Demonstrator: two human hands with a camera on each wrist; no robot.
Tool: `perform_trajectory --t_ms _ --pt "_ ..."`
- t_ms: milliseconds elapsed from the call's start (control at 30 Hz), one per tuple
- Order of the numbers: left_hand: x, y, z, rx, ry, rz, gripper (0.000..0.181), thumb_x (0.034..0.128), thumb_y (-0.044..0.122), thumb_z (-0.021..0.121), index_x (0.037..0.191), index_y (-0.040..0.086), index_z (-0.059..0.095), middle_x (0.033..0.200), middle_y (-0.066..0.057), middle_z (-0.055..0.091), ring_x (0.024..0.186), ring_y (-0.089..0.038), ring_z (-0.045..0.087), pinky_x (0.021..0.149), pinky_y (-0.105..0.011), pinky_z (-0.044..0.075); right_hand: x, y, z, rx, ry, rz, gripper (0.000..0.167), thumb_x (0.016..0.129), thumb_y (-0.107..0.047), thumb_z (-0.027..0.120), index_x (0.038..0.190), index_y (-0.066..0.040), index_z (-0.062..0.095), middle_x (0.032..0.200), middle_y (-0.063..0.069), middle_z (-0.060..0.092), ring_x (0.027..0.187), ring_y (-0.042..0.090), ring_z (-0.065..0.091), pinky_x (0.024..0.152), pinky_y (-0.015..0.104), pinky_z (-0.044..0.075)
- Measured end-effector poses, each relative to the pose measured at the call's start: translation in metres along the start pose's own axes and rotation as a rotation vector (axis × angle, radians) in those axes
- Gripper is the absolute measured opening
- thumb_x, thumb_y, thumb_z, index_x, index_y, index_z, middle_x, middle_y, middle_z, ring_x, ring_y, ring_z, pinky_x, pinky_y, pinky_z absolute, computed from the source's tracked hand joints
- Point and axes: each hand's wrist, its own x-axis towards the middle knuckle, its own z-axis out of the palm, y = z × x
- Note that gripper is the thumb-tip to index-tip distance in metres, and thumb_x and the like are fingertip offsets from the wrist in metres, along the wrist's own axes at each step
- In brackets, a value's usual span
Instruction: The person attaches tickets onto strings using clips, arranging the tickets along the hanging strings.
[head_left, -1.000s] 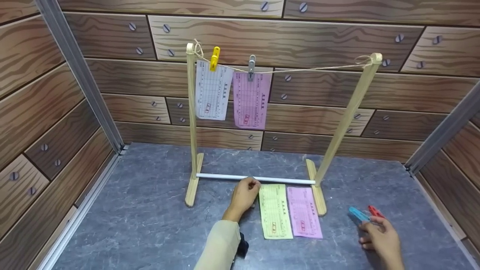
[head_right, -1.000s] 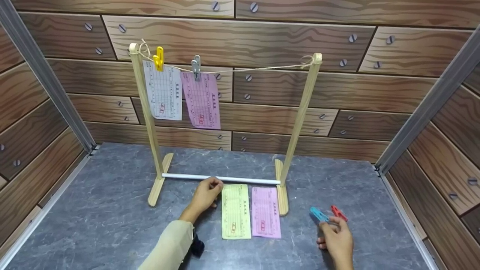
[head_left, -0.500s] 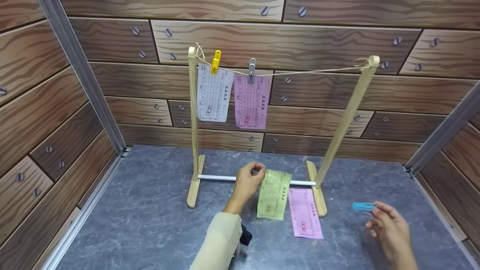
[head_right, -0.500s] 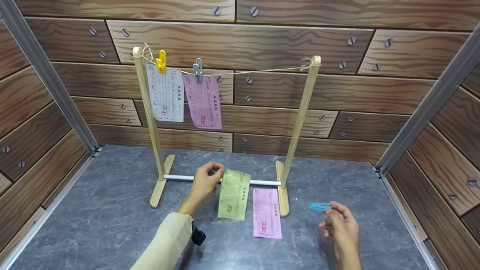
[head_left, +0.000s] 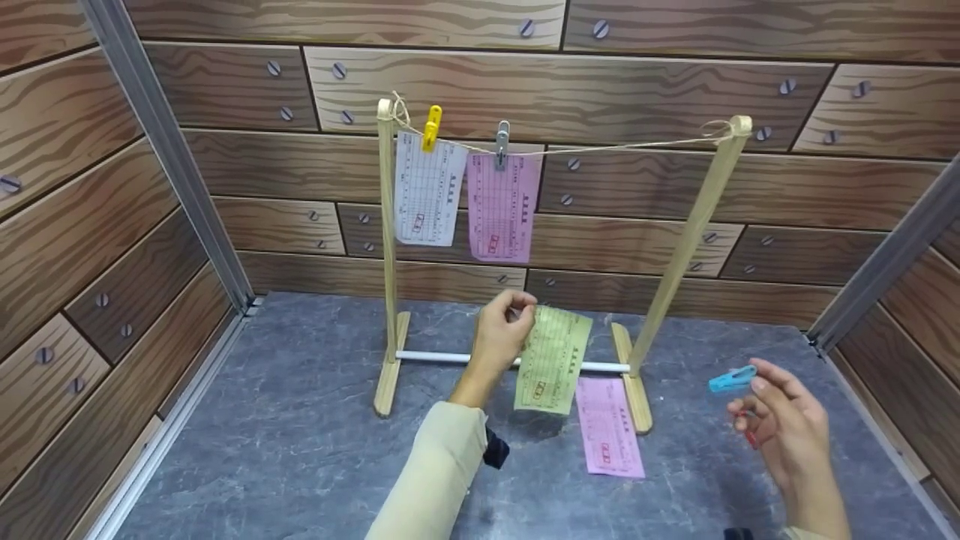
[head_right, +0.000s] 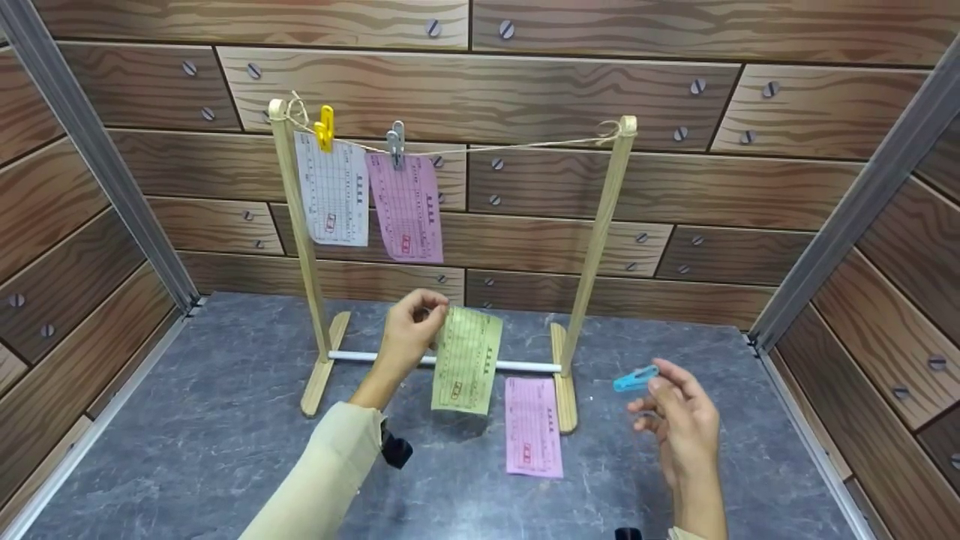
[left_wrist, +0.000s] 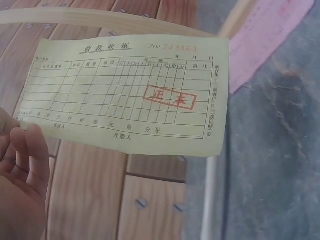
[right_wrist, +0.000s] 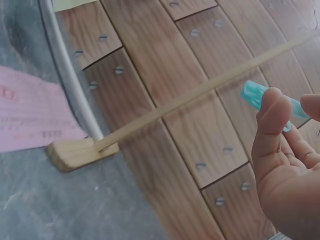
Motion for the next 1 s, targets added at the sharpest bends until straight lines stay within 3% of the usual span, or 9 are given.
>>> perform_trajectory --t_ms 167,367,667,1000 --pt "0.008 0.01 0.0 -0.022 0.037 0.014 0.008 0.0886 -0.002 0.064 0.092 0.002 0.071 0.07 0.006 0.057 0.055 -0.009 0.048 0.048 -0.021 0.039 0.006 -0.007 0.013 0.055 -0.048 -0.052 0.029 0.103 0.011 0.042 0.124 0.008 0.061 0.093 0.017 0.067 0.066 0.025 0.068 0.05 0.027 0.053" --pt "0.017 0.021 -0.002 -0.032 0.078 0.026 0.01 0.0854 -0.003 0.065 0.09 0.003 0.071 0.069 0.005 0.058 0.054 -0.007 0.048 0.048 -0.02 0.039 0.014 -0.015 0.024 0.001 -0.109 -0.091 0.03 0.102 0.011 0.043 0.129 0.011 0.057 0.094 0.017 0.066 0.068 0.024 0.068 0.053 0.027 0.054" --pt "0.029 0.038 -0.005 -0.114 0.041 0.043 0.009 0.0867 -0.004 0.067 0.095 -0.002 0.071 0.074 0.001 0.063 0.052 -0.007 0.051 0.045 -0.022 0.045 0.022 -0.027 0.039 -0.045 -0.187 -0.149 0.037 0.101 0.015 0.042 0.136 0.013 0.051 0.098 0.018 0.066 0.075 0.026 0.07 0.056 0.028 0.056" --pt "0.038 0.053 -0.009 -0.133 0.046 0.061 0.006 0.0882 -0.004 0.068 0.093 -0.003 0.071 0.074 0.0 0.063 0.058 -0.007 0.051 0.052 -0.021 0.044 0.033 -0.039 0.054 -0.038 -0.279 -0.176 0.038 0.1 0.017 0.04 0.136 0.014 0.051 0.105 0.021 0.066 0.076 0.025 0.069 0.056 0.029 0.056"
